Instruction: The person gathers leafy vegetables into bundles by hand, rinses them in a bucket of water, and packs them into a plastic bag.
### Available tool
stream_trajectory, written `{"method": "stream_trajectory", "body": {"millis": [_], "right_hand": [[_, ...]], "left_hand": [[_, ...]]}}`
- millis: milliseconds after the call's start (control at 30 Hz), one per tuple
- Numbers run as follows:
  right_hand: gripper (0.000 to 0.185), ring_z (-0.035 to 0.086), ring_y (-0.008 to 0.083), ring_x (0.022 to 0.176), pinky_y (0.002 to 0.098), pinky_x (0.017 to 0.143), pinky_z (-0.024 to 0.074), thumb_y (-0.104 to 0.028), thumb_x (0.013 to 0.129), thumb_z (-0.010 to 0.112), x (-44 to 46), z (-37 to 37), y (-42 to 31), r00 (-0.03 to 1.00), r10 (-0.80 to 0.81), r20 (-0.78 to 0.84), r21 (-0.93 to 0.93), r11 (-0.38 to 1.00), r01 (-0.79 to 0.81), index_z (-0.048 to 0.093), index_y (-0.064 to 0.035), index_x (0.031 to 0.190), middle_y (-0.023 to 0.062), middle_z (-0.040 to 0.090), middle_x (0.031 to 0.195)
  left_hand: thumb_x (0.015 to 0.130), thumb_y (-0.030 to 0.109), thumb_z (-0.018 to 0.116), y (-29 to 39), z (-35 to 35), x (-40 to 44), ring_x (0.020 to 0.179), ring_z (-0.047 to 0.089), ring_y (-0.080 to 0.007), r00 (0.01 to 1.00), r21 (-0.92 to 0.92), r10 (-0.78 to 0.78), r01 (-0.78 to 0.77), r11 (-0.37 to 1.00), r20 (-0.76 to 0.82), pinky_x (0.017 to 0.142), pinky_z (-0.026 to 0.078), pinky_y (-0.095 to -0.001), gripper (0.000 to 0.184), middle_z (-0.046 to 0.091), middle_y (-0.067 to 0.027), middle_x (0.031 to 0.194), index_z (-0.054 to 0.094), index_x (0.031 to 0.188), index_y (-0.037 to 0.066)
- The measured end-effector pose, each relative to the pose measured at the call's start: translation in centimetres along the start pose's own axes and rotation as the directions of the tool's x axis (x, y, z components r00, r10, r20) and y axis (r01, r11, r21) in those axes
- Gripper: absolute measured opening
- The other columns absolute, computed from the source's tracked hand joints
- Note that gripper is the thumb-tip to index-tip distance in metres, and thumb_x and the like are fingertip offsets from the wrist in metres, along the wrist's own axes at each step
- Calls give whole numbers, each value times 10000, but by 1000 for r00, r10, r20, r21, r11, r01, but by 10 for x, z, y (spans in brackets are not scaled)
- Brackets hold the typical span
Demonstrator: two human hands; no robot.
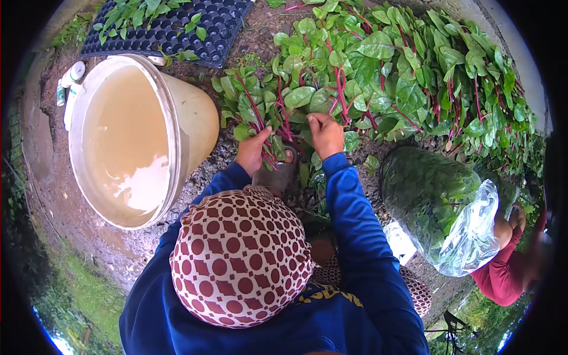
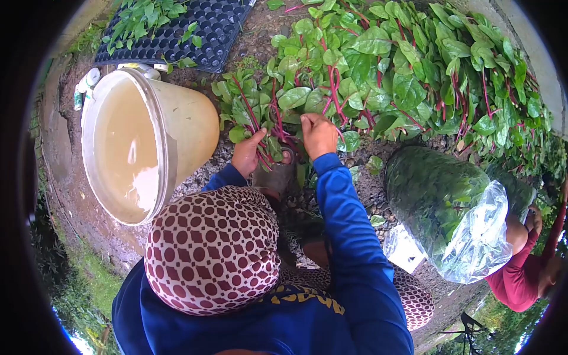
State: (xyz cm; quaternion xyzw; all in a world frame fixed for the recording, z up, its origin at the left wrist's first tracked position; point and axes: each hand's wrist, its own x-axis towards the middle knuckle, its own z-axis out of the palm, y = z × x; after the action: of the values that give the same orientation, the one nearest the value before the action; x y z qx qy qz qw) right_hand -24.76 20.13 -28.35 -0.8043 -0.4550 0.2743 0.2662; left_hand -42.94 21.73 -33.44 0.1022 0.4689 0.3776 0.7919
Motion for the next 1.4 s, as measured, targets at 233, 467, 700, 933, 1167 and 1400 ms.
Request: {"method": "stream_trajectory", "body": {"millis": [233,467,700,933,1167,1400], "right_hand": [[137,654,271,712,381,698,519,-247,746,670,7,23,-2,980,-73,183,-205,972,111,700,-136,821,86,678,777],[212,651,280,783,393,723,512,-262,730,708,2,20,9,980,-11,200,-311,948,74,685,-142,903,100,671,836],[118,614,314,763,403,689,495,-164,721,706,-3,15,22,964,-254,77,-121,957,262,661,-121,821,100,599,843],[447,579,281,967,385,754,505,-255,658,739,-26,33,34,963,-125,240,-582,775,246,547,-107,1033,97,564,986],[332,612,286,841,394,687,516,-165,664,674,-19,41,46,960,-217,177,-571,772,280,551,-122,969,98,572,924],[200,640,296,707,378,625,526,-141,688,639,-12,31,18,927,-315,205,-509,774,376,577,-72,866,108,611,855]], "left_hand": [[829,93,667,-9,-7,8,703,610,-139,998,61,64,-63,996,-22,596,517,-306,160,640,-38,864,625,968,26],[867,61,615,-9,-15,1,804,615,-152,1000,90,-7,5,996,20,695,524,-309,174,635,-49,932,596,1036,27],[883,77,585,-13,-39,5,801,622,-174,1000,108,8,-11,994,26,696,530,-326,180,632,-68,943,590,1051,14],[891,147,550,0,-33,-5,781,600,-173,987,45,-142,138,989,80,681,518,-317,196,626,-78,898,596,1019,6],[880,157,558,5,-34,-23,739,586,-167,990,55,-124,128,990,-64,645,499,-302,178,598,-61,823,585,987,18],[879,202,621,12,2,-37,681,597,-155,983,72,-177,179,981,-38,599,505,-298,239,618,-55,831,585,1027,19]]}}
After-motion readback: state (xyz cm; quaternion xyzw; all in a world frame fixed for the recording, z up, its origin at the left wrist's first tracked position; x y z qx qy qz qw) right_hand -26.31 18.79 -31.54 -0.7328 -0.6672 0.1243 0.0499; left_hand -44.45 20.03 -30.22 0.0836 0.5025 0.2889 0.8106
